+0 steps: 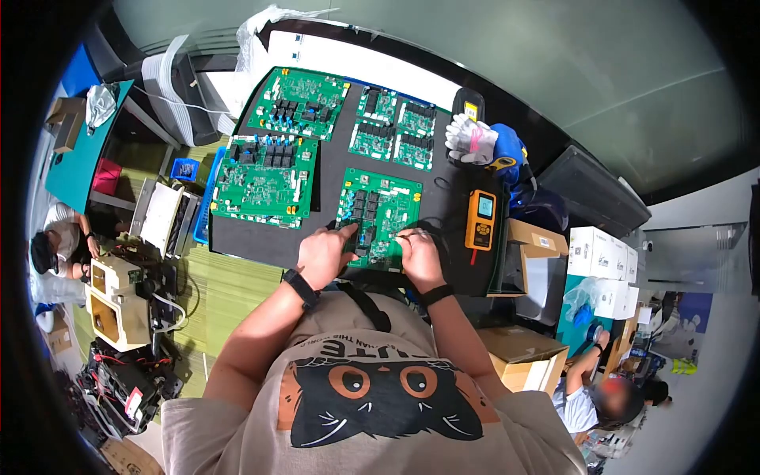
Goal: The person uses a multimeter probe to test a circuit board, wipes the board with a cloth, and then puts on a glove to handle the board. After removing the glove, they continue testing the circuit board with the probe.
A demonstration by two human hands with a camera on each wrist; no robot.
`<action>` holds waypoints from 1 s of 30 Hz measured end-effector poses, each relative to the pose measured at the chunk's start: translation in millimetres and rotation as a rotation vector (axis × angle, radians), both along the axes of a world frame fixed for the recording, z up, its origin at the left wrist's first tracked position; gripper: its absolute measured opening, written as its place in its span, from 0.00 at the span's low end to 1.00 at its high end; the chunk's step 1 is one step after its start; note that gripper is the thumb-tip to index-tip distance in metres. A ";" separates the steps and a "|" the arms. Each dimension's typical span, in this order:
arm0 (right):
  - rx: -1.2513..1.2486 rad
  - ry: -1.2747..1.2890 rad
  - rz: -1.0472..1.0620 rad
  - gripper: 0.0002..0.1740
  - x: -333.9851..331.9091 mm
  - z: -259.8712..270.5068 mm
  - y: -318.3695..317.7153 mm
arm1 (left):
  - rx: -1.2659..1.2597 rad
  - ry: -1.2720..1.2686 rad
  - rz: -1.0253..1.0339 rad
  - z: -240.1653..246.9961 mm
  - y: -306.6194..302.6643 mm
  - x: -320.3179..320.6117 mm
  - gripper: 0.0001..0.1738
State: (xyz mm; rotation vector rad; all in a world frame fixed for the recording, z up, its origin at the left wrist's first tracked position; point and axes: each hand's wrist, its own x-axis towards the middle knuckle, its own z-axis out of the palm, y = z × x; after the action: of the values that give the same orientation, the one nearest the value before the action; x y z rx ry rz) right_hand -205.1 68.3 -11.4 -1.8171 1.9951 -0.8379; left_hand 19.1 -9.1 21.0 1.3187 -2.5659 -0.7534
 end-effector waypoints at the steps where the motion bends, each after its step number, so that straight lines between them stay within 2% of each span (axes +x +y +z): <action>1: 0.006 0.019 -0.001 0.06 0.6 0.1 0.1 | 0.004 -0.005 0.004 0.4 -0.2 -0.4 0.37; 9: -0.019 0.033 -0.011 0.06 2.9 -6.1 4.7 | 0.009 0.002 0.014 0.2 0.1 -0.1 0.37; 11: 0.045 -0.072 -0.096 0.05 4.6 -4.4 5.1 | 0.007 0.010 0.008 0.3 1.0 -0.4 0.37; 15: -0.008 -0.127 -0.121 0.06 0.4 -5.1 1.8 | 0.021 0.009 0.015 3.2 1.1 -0.5 0.37; 17: -0.029 -0.319 -0.210 0.06 -3.2 -11.3 4.4 | 0.016 -0.005 0.000 5.4 1.4 -0.1 0.35; 20: 0.059 -0.425 -0.176 0.05 -12.3 -10.0 6.6 | 0.020 -0.015 0.004 8.4 1.7 -0.8 0.35; 24: 0.101 -0.390 -0.155 0.08 -20.0 -4.7 7.3 | 0.000 0.006 0.020 2.9 1.9 -1.3 0.38; 30: 0.128 -0.350 -0.140 0.07 -20.2 8.2 3.5 | -0.013 0.010 0.018 2.2 3.3 -0.5 0.38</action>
State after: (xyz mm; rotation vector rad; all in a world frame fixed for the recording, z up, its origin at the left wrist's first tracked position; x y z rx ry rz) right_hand -225.3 71.8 -3.2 -1.3649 1.9125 -0.9688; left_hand 18.6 -5.8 23.2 1.3285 -2.5431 -0.7370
